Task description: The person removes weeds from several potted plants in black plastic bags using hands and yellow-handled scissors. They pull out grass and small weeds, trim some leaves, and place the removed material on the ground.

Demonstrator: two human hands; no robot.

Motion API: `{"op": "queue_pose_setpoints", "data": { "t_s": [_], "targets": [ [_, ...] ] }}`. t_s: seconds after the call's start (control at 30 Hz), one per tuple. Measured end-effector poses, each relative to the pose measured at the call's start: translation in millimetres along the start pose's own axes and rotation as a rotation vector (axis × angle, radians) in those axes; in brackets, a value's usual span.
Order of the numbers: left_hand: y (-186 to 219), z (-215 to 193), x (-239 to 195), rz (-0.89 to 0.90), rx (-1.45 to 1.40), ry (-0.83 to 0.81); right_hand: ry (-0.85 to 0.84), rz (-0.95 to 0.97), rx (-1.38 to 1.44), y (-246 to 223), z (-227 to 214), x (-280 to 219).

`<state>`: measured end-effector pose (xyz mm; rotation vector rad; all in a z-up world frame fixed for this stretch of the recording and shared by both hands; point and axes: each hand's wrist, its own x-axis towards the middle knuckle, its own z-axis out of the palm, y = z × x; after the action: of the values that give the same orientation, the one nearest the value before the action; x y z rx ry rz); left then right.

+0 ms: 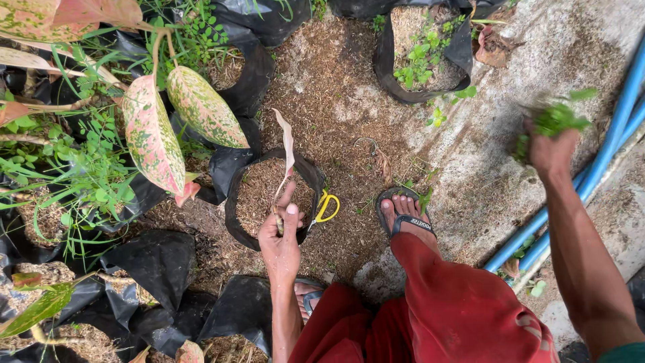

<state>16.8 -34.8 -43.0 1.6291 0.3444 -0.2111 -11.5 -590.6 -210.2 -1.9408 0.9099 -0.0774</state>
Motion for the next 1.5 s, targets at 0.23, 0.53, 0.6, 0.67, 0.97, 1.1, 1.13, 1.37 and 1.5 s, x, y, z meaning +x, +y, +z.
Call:
{"op": "queue_pose_setpoints", "data": {
  "t_s": [0.23,0.53,0.6,0.67,0.97,1.1,1.13,1.37,1.5],
  "targets": [
    [10.7,10.8,-1.6,-0.013,0.058,-0.006,-0.095,-0.729,-0.336,-52.9,182.5,15.4],
    [4.9,11.3,-2.6,-0.03,0.117,0.014,-0.249,-0.713,-0.28,-35.8,147.6,-37.4],
    [7.7,11.4,-5.5,-0.018,0.105,0.022,-0.275,-0.902,-0.435,-60.1,132.2,-74.3],
    [11.1,14.7,-2.2,0.013,0.057,0.016,-0.276,-1.085,-0.596,-74.9,116.4,-99.1],
    [21.0,6.9,-5.7,0.062,0.026,0.048,-0.579,-0.676,-0.615,-8.2,137.5,-97.3],
    [17.3,-0.1,-13.4,0.075,0.019,0.089,-0.422,-0.22,-0.34,-59.9,137.4,-67.8],
    [16.5,-0.3,-15.0,0.066,0.018,0.093,-0.461,-0.261,-0.347,-77.9,148.2,-76.5],
    [16.4,-0.1,-17.9,0.081,-0.008,0.084,-0.686,-0.694,-1.021,-191.6,216.2,-141.2],
    [17.8,-0.8,-16.6,0.161,0.019,0.075,-0.749,-1.04,-1.294,-137.1,223.1,-140.3]
  ]
}}
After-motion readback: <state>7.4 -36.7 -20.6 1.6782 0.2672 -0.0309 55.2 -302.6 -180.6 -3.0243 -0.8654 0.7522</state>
